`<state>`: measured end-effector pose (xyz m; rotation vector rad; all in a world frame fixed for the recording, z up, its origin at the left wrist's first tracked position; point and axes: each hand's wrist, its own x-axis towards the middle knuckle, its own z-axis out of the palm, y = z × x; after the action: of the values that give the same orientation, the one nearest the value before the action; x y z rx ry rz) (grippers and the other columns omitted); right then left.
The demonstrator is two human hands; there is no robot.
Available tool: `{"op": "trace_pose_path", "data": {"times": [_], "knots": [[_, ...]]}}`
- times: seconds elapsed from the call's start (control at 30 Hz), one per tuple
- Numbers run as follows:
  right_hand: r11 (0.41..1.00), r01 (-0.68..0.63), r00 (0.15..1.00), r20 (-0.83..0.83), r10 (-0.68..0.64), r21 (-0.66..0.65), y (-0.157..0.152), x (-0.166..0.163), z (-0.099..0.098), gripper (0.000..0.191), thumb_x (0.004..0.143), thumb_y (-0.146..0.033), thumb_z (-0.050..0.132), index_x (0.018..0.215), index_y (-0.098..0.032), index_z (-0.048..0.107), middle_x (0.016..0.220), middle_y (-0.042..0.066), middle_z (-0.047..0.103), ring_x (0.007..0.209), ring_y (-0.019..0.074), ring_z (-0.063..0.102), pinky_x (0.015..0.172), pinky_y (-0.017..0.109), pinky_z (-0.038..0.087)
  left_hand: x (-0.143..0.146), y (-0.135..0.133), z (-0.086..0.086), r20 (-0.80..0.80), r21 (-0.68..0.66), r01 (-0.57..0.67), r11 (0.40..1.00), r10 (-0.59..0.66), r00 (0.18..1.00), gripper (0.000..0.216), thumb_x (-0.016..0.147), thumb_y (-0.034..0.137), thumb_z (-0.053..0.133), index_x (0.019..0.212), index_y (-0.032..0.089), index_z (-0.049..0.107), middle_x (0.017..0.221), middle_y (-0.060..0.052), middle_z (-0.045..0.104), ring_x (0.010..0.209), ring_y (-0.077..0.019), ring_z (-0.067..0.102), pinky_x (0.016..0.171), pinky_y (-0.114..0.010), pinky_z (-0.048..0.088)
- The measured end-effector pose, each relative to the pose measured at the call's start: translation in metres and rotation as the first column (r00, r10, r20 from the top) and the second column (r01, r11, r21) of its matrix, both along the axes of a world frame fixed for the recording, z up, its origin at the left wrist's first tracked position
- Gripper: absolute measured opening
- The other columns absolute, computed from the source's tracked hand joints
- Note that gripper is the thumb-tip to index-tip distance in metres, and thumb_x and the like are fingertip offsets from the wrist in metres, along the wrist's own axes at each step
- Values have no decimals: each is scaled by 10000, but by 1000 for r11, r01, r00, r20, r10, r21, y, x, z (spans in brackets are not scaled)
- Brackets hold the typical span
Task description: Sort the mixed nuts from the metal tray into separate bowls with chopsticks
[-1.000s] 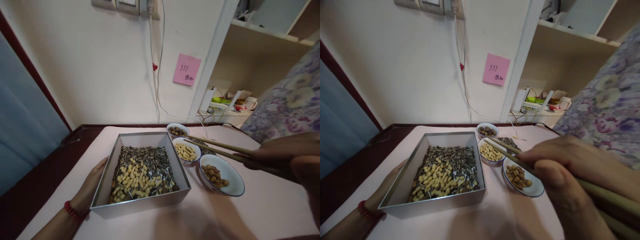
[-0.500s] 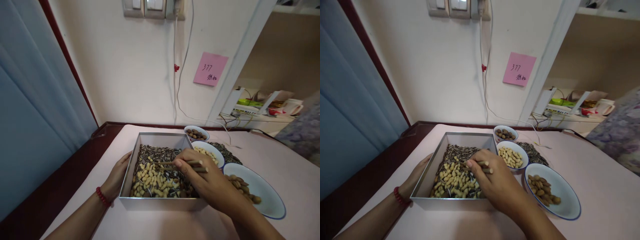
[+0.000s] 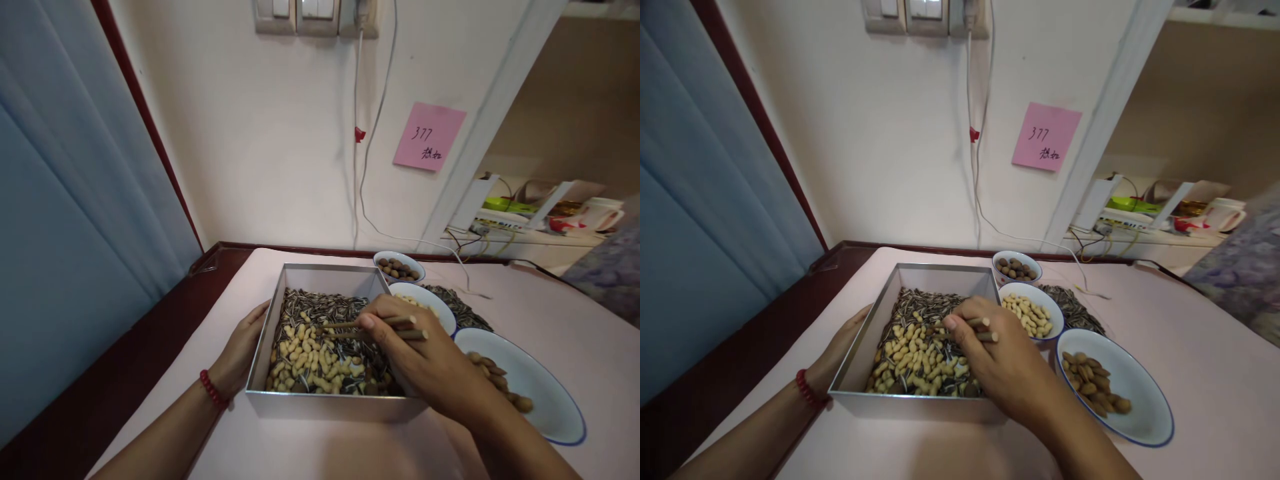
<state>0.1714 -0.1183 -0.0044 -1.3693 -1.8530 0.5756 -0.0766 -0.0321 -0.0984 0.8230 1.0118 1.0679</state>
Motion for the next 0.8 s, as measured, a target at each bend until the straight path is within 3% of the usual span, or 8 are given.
{"op": "trace_pose_path", "data": {"times": [0.17,0.47,0.67,0.8], "knots": [[1000,-12,1000,-2,12,24,5,-3,-8,309,992,-336,453,737,-193,554,742,-8,560,716,139,519,658,271,374,-1,2,-2,2,7,13,1000,-13,1000,453,830,274,697,1265,190,604,971,-92,780,800,-252,755,684,-329,613],[996,32,999,-20,-31,78,7,-3,-10,357,986,-352,444,666,-198,479,669,-22,496,643,128,464,601,264,334,0,1,-1,8,-6,-7,1000,7,1000,460,830,195,675,1281,175,585,1001,-102,776,783,-246,755,672,-325,615],[990,81,997,7,-82,113,-10,7,11,363,991,-397,437,700,-207,542,670,-16,549,642,129,519,596,269,386,-1,2,0,-13,-7,-12,1000,12,1000,460,820,161,671,1275,166,602,954,-101,785,732,-249,756,654,-325,616],[958,125,989,44,-141,257,-40,27,31,284,988,-390,466,813,-239,631,742,2,630,694,146,591,560,252,437,-1,2,0,-18,3,-15,1000,15,1000,478,805,183,697,1274,165,609,977,-110,782,773,-258,759,633,-304,614]]}}
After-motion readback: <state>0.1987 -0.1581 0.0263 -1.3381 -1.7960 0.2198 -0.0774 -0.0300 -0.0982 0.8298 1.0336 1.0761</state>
